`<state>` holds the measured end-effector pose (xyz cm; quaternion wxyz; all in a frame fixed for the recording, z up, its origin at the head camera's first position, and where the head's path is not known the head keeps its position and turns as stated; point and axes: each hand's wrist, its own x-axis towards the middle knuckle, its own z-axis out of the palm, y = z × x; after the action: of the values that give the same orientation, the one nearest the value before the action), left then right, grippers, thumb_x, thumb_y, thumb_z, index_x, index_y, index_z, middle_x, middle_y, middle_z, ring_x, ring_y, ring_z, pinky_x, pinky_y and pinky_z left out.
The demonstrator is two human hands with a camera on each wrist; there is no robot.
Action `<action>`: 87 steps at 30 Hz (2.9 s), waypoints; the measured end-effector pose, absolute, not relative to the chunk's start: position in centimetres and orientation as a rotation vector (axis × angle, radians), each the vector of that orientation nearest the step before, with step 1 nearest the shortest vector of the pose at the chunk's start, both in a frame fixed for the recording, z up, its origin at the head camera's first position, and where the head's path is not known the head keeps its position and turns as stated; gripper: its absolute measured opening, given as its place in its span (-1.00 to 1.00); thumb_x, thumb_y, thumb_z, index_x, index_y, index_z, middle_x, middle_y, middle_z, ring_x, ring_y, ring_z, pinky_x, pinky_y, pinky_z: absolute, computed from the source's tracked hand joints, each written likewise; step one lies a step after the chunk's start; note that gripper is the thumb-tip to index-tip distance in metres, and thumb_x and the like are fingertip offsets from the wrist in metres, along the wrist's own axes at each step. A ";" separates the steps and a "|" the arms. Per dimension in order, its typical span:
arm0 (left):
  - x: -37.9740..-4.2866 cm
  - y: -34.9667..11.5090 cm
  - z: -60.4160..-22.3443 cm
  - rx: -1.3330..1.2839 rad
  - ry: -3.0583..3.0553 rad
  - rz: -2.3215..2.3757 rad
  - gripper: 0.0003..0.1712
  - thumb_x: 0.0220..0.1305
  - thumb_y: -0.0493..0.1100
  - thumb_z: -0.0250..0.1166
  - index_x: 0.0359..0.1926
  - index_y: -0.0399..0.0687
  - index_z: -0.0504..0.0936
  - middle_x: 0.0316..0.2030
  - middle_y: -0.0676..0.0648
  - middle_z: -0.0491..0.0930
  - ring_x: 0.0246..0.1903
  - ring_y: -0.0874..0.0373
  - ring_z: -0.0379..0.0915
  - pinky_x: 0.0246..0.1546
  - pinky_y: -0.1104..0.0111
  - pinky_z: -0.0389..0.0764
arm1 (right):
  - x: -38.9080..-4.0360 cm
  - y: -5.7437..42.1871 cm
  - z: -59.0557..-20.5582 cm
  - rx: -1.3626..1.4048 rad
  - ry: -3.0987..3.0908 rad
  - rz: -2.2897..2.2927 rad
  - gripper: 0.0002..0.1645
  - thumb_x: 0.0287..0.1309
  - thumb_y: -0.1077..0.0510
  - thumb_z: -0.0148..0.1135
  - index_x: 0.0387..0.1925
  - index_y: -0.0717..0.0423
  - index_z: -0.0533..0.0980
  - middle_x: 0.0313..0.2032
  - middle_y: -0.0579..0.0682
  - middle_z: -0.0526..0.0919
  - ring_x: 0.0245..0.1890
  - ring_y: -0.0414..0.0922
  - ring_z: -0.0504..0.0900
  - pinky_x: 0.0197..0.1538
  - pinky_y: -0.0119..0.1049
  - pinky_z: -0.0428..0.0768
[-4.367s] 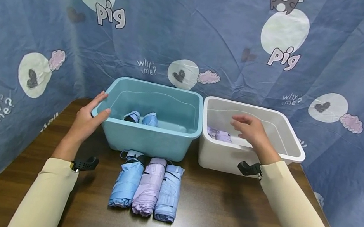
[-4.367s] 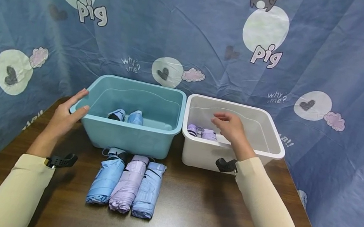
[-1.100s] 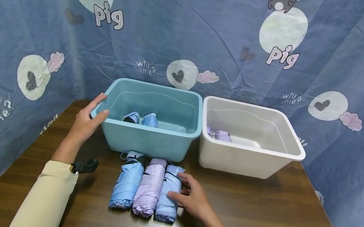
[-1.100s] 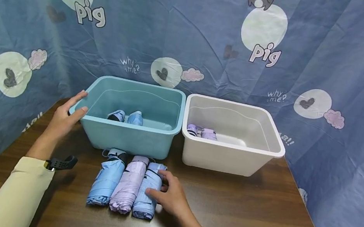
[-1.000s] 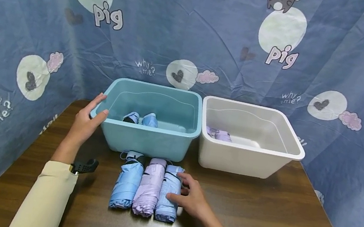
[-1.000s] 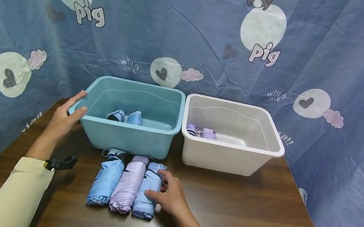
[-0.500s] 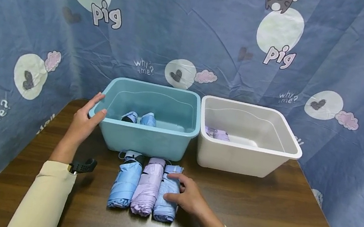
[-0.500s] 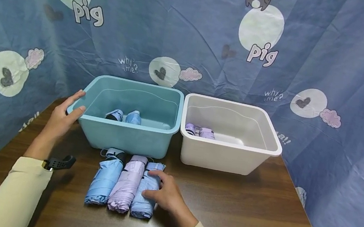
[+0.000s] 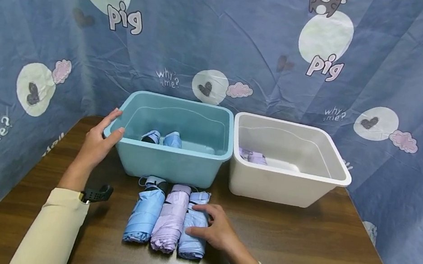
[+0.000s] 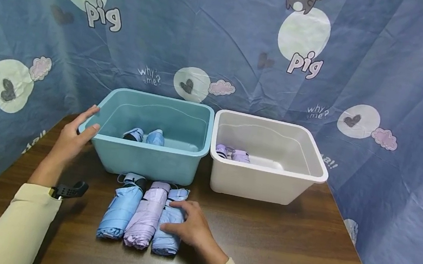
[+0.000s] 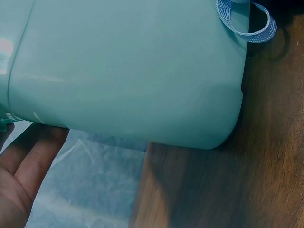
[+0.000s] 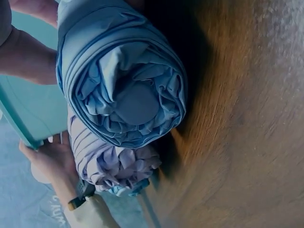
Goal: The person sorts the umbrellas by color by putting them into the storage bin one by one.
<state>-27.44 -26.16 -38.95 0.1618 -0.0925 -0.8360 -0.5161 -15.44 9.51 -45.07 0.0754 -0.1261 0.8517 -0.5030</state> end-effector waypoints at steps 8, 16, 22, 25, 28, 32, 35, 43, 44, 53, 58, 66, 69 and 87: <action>-27.4 -26.2 -39.0 -0.264 -2.375 -1.482 -0.33 0.37 0.05 0.12 0.46 0.19 0.21 0.49 0.11 -0.01 0.46 -0.01 -0.15 0.32 -0.19 -0.02 | -15.6 10.4 -45.4 -0.410 2.433 -1.658 -0.37 -0.15 0.24 0.54 0.07 0.14 0.58 0.08 0.17 0.46 0.08 0.10 0.43 0.10 0.04 0.50; -27.5 -26.2 -39.2 -0.282 -2.363 -1.491 -0.33 0.37 0.02 0.12 0.46 0.14 0.21 0.49 0.04 0.00 0.45 -0.07 -0.12 0.30 -0.21 0.01 | -15.5 11.3 -45.3 -0.377 2.459 -1.646 -0.35 -0.17 0.23 0.55 0.08 0.11 0.58 0.11 0.15 0.48 0.06 0.04 0.44 0.07 -0.04 0.48; -27.5 -26.1 -39.1 -0.268 -2.355 -1.466 -0.35 0.37 -0.01 0.13 0.45 0.15 0.24 0.48 0.09 0.01 0.45 -0.02 -0.10 0.32 -0.16 0.03 | -15.5 12.1 -44.6 -0.353 2.459 -1.641 -0.35 -0.15 0.19 0.54 0.09 0.09 0.58 0.12 0.15 0.47 0.04 0.07 0.45 0.05 -0.04 0.48; -27.6 -26.1 -39.1 -0.247 -2.365 -1.445 -0.36 0.37 0.01 0.12 0.44 0.18 0.25 0.48 0.17 -0.01 0.45 0.04 -0.11 0.34 -0.11 0.03 | -15.4 12.5 -44.1 -0.324 2.419 -1.680 -0.34 -0.13 0.19 0.54 0.11 0.08 0.57 0.14 0.15 0.45 0.04 0.08 0.50 0.02 -0.07 0.52; -27.5 -26.1 -39.2 -0.244 -2.372 -1.444 -0.36 0.37 0.02 0.12 0.44 0.18 0.26 0.48 0.19 -0.01 0.45 0.06 -0.11 0.34 -0.10 0.03 | -15.1 12.9 -43.6 -0.309 2.354 -1.735 -0.33 -0.11 0.23 0.52 0.13 0.12 0.55 0.17 0.19 0.41 -0.04 0.08 0.57 -0.07 -0.12 0.58; -27.5 -26.1 -39.3 -0.268 -2.355 -1.470 -0.36 0.37 -0.03 0.12 0.44 0.13 0.25 0.47 0.15 0.03 0.45 0.07 -0.11 0.34 -0.11 0.02 | -14.8 13.3 -42.9 -0.339 2.308 -1.776 -0.34 -0.07 0.26 0.49 0.15 0.15 0.52 0.20 0.22 0.37 -0.16 0.05 0.62 -0.19 -0.18 0.61; -27.6 -26.1 -39.2 -0.285 -2.330 -1.478 -0.37 0.37 -0.05 0.12 0.43 0.10 0.26 0.48 0.11 0.04 0.45 0.07 -0.12 0.34 -0.12 -0.01 | -14.6 13.5 -42.1 -0.375 2.289 -1.800 -0.34 -0.05 0.27 0.47 0.16 0.17 0.51 0.20 0.23 0.37 -0.19 0.05 0.63 -0.21 -0.18 0.63; -27.8 -26.2 -39.4 -0.284 -2.337 -1.500 -0.35 0.37 -0.06 0.11 0.45 0.03 0.23 0.49 0.06 0.01 0.46 -0.01 -0.14 0.32 -0.17 -0.02 | -14.1 14.1 -40.4 -0.386 2.253 -1.811 -0.33 -0.04 0.25 0.48 0.17 0.12 0.51 0.20 0.18 0.39 -0.12 0.08 0.64 -0.19 -0.14 0.64; -27.7 -26.2 -39.4 -0.281 -2.341 -1.499 -0.35 0.37 -0.06 0.11 0.45 0.04 0.23 0.49 0.07 0.01 0.46 0.00 -0.14 0.33 -0.17 -0.01 | -14.0 14.1 -40.2 -0.388 2.237 -1.820 -0.33 -0.04 0.26 0.48 0.18 0.11 0.51 0.21 0.16 0.38 -0.10 0.09 0.64 -0.18 -0.13 0.64; -26.3 -25.2 -37.2 -0.315 -2.320 -1.533 -0.35 0.36 -0.15 0.10 0.43 -0.18 0.21 0.48 -0.15 0.00 0.45 -0.15 -0.17 0.30 -0.23 -0.04 | -13.6 14.0 -37.5 -0.409 2.230 -1.837 -0.33 -0.03 0.22 0.48 0.19 0.01 0.51 0.26 0.06 0.35 -0.01 0.14 0.58 -0.12 -0.12 0.62; -27.1 -26.0 -38.6 -0.298 -2.339 -1.518 -0.35 0.38 -0.08 0.10 0.45 0.00 0.22 0.49 0.01 0.00 0.46 -0.01 -0.16 0.32 -0.17 -0.01 | -13.3 14.1 -36.1 -0.415 2.231 -1.839 -0.32 -0.03 0.19 0.49 0.20 -0.04 0.51 0.26 0.03 0.35 -0.01 0.12 0.58 -0.11 -0.14 0.62; -27.6 -26.2 -39.2 -0.317 -2.316 -1.512 -0.36 0.39 -0.03 0.12 0.44 0.09 0.24 0.49 0.05 0.01 0.46 0.06 -0.16 0.32 -0.16 -0.03 | -13.9 14.4 -33.3 -0.471 2.135 -1.944 -0.27 -0.01 0.26 0.46 0.25 -0.02 0.46 0.26 0.01 0.35 -0.05 0.12 0.61 -0.16 -0.04 0.64; -27.6 -26.2 -39.1 -0.322 -2.312 -1.520 -0.36 0.39 -0.04 0.11 0.45 0.08 0.23 0.49 0.04 0.00 0.46 0.05 -0.16 0.32 -0.17 -0.03 | -14.4 14.7 -32.3 -0.436 2.094 -1.974 -0.26 0.00 0.28 0.45 0.25 -0.06 0.45 0.24 0.06 0.36 -0.04 0.13 0.62 -0.16 0.01 0.64; -27.5 -26.1 -39.4 -0.314 -2.312 -1.544 -0.35 0.38 -0.11 0.10 0.45 -0.10 0.20 0.49 -0.09 0.00 0.45 -0.11 -0.16 0.30 -0.22 -0.04 | -19.1 13.1 -28.1 -0.346 2.333 -1.806 -0.28 -0.05 0.09 0.52 0.20 -0.32 0.49 0.17 -0.02 0.45 0.04 0.02 0.58 0.00 -0.12 0.57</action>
<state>-27.51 -26.12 -39.41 0.1712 -0.1106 -0.8142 -0.5437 -19.11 13.13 -28.11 0.0853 -0.1159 0.7825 -0.6058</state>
